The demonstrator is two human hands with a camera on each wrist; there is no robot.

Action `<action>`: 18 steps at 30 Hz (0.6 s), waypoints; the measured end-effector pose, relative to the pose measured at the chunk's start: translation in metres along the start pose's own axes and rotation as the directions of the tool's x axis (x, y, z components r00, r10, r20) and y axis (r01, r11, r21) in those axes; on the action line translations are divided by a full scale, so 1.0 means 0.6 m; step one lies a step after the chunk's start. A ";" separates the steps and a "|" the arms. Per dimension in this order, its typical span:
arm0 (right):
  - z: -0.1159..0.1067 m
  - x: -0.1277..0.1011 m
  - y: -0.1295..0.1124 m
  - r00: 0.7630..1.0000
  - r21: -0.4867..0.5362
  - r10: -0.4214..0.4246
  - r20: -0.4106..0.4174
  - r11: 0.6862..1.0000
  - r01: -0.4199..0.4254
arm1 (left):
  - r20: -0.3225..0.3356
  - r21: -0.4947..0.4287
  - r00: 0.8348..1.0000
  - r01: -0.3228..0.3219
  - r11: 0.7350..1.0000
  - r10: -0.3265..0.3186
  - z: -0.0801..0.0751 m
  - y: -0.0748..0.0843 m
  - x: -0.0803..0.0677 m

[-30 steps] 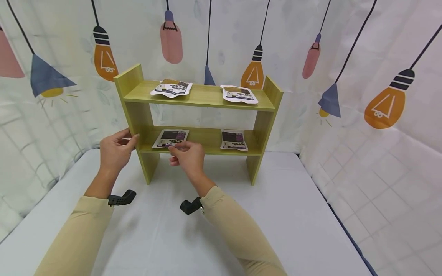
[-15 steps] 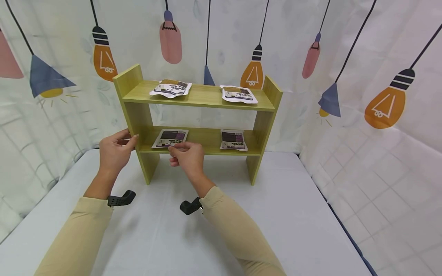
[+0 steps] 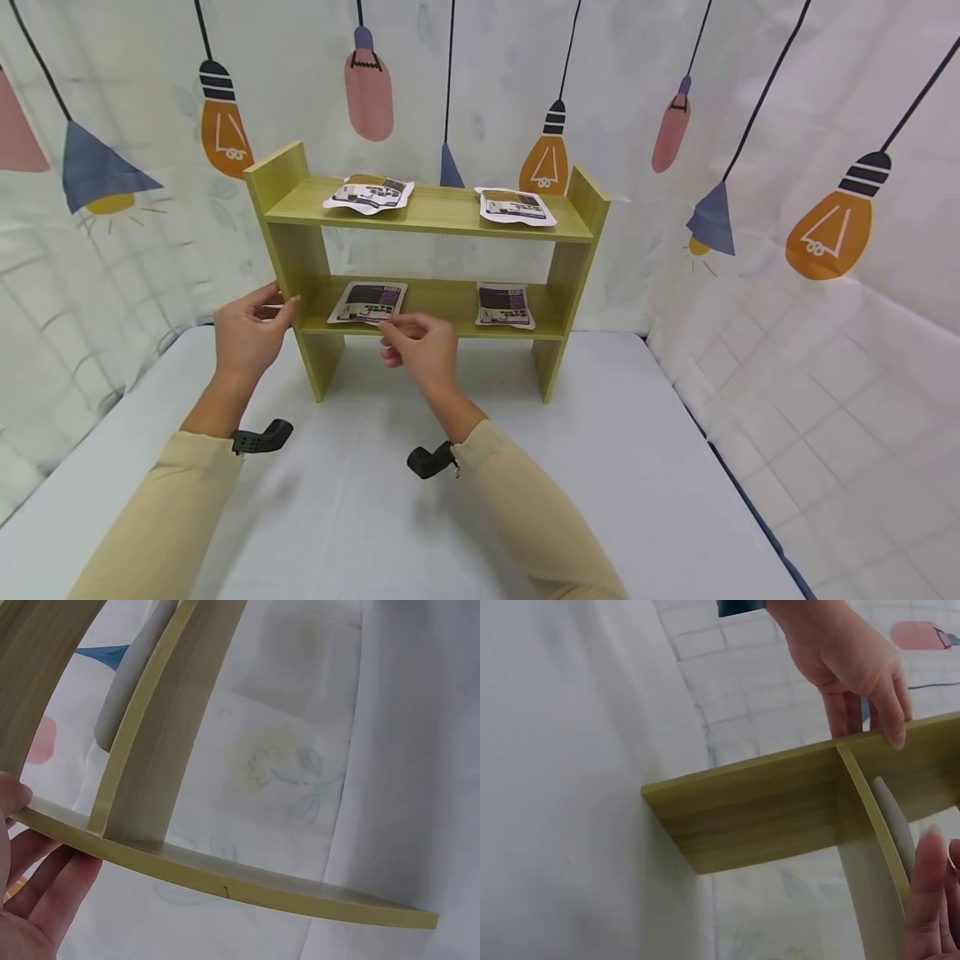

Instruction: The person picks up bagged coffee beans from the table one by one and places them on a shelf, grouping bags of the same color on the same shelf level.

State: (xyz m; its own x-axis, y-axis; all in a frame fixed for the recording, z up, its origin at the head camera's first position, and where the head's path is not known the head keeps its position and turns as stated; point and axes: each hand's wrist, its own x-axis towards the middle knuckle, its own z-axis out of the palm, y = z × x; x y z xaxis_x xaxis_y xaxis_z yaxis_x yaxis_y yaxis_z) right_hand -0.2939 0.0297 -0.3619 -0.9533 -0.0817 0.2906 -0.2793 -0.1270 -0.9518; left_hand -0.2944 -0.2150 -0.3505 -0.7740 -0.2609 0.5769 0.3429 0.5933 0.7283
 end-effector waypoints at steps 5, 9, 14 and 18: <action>-0.027 -0.011 0.003 1.000 -0.013 0.006 0.021 1.000 -0.005 | -0.026 0.009 0.999 -0.028 1.000 0.028 0.004 -0.009 -0.007; -0.048 -0.020 0.005 0.999 0.010 0.037 0.018 0.999 -0.037 | -0.059 -0.001 0.997 -0.053 0.999 0.053 0.009 -0.016 -0.014; -0.074 -0.033 0.008 0.999 0.011 0.050 0.006 0.999 -0.050 | -0.080 0.005 0.993 -0.081 0.997 0.082 0.015 -0.023 -0.027; -0.099 -0.044 0.012 0.999 -0.014 0.034 0.000 0.999 -0.034 | -0.075 0.024 0.991 -0.111 0.994 0.112 0.019 -0.029 -0.040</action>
State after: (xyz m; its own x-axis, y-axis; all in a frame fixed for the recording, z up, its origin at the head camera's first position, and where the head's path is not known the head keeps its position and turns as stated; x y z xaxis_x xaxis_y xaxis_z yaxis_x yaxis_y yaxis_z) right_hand -0.2776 0.0895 -0.3820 -0.9624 -0.0856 0.2579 -0.2482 -0.1100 -0.9624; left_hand -0.2879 -0.2102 -0.3811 -0.6883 -0.2493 0.6812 0.4139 0.6363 0.6510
